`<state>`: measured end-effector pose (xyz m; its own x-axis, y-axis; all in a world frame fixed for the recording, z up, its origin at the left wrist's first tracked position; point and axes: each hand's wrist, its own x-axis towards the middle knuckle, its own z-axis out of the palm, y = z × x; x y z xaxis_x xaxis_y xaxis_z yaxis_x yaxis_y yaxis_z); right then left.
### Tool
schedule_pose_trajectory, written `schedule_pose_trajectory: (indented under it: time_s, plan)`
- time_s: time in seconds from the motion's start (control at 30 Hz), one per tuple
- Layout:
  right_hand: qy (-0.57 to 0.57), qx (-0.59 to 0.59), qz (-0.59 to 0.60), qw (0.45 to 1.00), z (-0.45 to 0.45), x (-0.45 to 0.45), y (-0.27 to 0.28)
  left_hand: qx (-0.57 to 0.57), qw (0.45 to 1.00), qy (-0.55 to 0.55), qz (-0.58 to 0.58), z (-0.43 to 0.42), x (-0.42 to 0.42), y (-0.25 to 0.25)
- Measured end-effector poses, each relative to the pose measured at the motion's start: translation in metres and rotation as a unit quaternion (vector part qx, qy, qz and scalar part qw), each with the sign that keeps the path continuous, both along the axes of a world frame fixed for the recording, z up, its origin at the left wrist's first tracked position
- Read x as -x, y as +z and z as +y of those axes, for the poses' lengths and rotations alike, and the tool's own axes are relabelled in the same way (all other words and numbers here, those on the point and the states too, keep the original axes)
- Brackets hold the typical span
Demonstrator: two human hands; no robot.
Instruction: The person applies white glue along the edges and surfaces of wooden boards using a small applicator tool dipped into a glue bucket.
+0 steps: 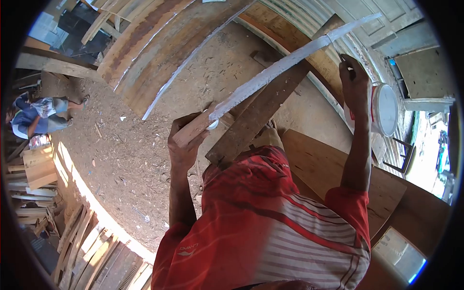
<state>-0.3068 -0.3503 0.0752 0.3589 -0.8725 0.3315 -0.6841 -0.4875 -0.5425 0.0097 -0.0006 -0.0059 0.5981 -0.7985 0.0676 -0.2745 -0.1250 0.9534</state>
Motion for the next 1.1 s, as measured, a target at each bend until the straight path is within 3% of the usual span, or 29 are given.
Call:
schedule_pose_trajectory:
  time_s: [0.07,0.13,0.17,0.23,0.27,0.3,0.37,0.4,0.43,0.47,0.5,0.53,0.57,0.6,0.63,0.67,0.8,1.1]
  plan:
    - [0.004,0.033,-0.029,0.999,0.012,0.017,0.018,0.014,0.997,-0.015,-0.078,-0.003,-0.003,-0.002]
    - [-0.074,0.059,0.041,0.995,0.010,0.055,0.062,0.027,0.968,-0.078,-0.238,-0.001,-0.016,-0.017]
    - [-0.108,0.077,0.044,0.990,0.006,0.077,0.082,-0.001,0.997,-0.002,-0.072,0.005,-0.008,-0.025]
    - [-0.134,0.108,0.159,0.972,-0.020,0.146,0.100,-0.054,0.992,-0.006,-0.113,0.017,-0.016,-0.038]
    - [-0.150,0.086,0.231,0.957,-0.027,0.170,0.112,-0.082,0.995,0.028,-0.052,0.022,-0.019,-0.048]
    - [-0.136,0.036,0.237,0.961,-0.034,0.194,0.112,-0.114,0.991,0.066,0.009,0.025,-0.020,-0.055]
    - [-0.103,-0.083,0.331,0.934,-0.062,0.226,0.097,-0.119,0.991,0.052,0.017,0.031,-0.024,-0.063]
    - [-0.078,-0.142,0.373,0.914,-0.074,0.243,0.079,-0.123,0.991,0.051,0.019,0.030,-0.027,-0.063]
    - [-0.007,-0.036,0.410,0.911,-0.081,0.260,0.027,-0.050,0.998,0.030,0.010,0.014,-0.010,-0.037]
    - [0.048,-0.066,0.426,0.901,-0.119,0.306,-0.034,-0.065,0.998,0.020,0.015,0.015,-0.009,-0.030]
    - [0.021,-0.075,0.456,0.887,-0.119,0.299,-0.049,0.016,0.998,0.001,0.058,0.005,-0.003,-0.020]
    - [0.045,-0.091,0.424,0.900,-0.127,0.304,-0.068,-0.032,0.998,-0.036,-0.032,0.004,-0.004,-0.011]
    - [0.186,0.044,0.559,0.807,-0.173,0.379,-0.142,-0.057,0.997,-0.032,-0.048,0.006,-0.009,-0.016]
    - [0.093,-0.028,0.466,0.880,-0.176,0.376,-0.150,-0.015,0.999,-0.035,0.013,0.003,-0.006,-0.007]
    - [0.208,0.230,0.537,0.785,-0.209,0.434,-0.208,0.030,0.998,-0.023,0.043,-0.004,-0.004,-0.005]
    - [0.163,0.017,0.612,0.774,-0.192,0.391,-0.169,0.036,0.997,-0.021,0.059,-0.003,-0.003,-0.003]
    - [0.094,-0.106,0.580,0.802,-0.127,0.276,-0.062,-0.007,0.998,-0.001,0.069,-0.003,-0.001,0.000]
    - [0.051,-0.207,0.533,0.819,-0.148,0.251,-0.053,-0.013,0.997,-0.019,0.079,0.005,-0.007,-0.010]
